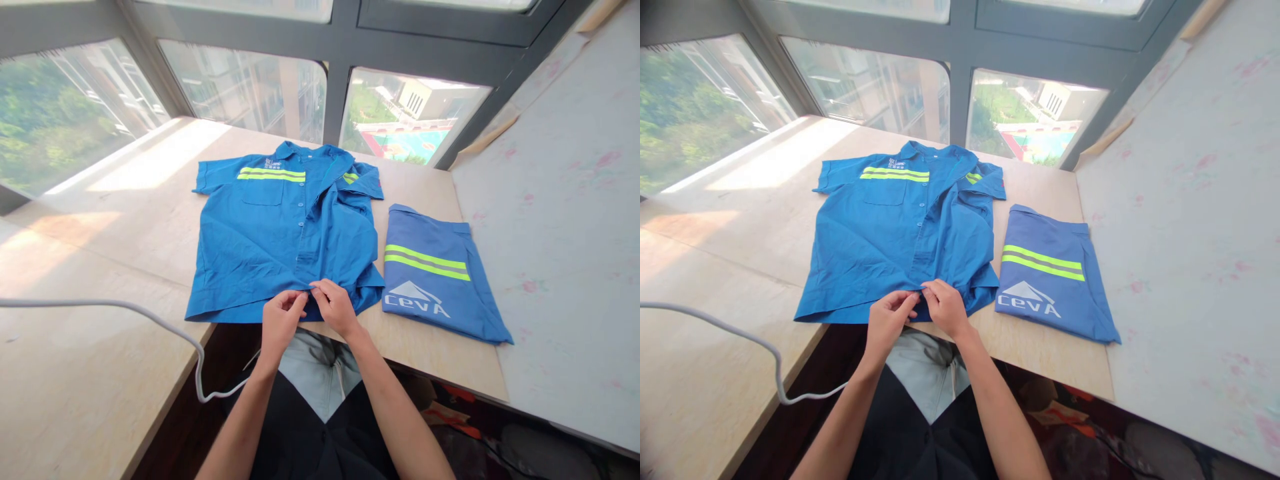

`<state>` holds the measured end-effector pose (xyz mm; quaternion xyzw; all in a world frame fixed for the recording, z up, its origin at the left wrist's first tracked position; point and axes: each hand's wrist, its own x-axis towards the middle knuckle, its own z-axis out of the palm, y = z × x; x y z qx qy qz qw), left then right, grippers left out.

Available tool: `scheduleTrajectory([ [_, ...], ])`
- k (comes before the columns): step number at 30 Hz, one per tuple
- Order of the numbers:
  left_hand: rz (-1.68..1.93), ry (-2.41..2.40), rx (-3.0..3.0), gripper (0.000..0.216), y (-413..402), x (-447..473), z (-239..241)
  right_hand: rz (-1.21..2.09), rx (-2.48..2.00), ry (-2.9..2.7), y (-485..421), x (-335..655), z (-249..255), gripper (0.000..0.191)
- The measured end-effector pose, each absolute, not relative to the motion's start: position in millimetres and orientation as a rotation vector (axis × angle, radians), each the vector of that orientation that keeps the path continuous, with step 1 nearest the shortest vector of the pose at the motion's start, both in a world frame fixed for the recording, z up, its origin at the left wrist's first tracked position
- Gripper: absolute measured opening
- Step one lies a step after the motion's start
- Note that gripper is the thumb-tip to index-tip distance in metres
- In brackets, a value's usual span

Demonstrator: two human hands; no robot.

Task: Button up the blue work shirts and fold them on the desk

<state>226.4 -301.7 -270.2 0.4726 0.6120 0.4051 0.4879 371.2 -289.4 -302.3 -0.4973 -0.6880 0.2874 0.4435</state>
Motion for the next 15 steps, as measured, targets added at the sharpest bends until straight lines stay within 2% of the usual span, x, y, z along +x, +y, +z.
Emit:
scheduleTrajectory([
  [9,0.952,1.4,1.2,0.026,-294,220,-271,0.798,-1.249,-1.555,-287,372,-302,0.022],
  [15,1.095,1.556,1.293,0.023,-300,228,-280,0.831,-1.228,-1.527,-287,374,-299,0.022],
])
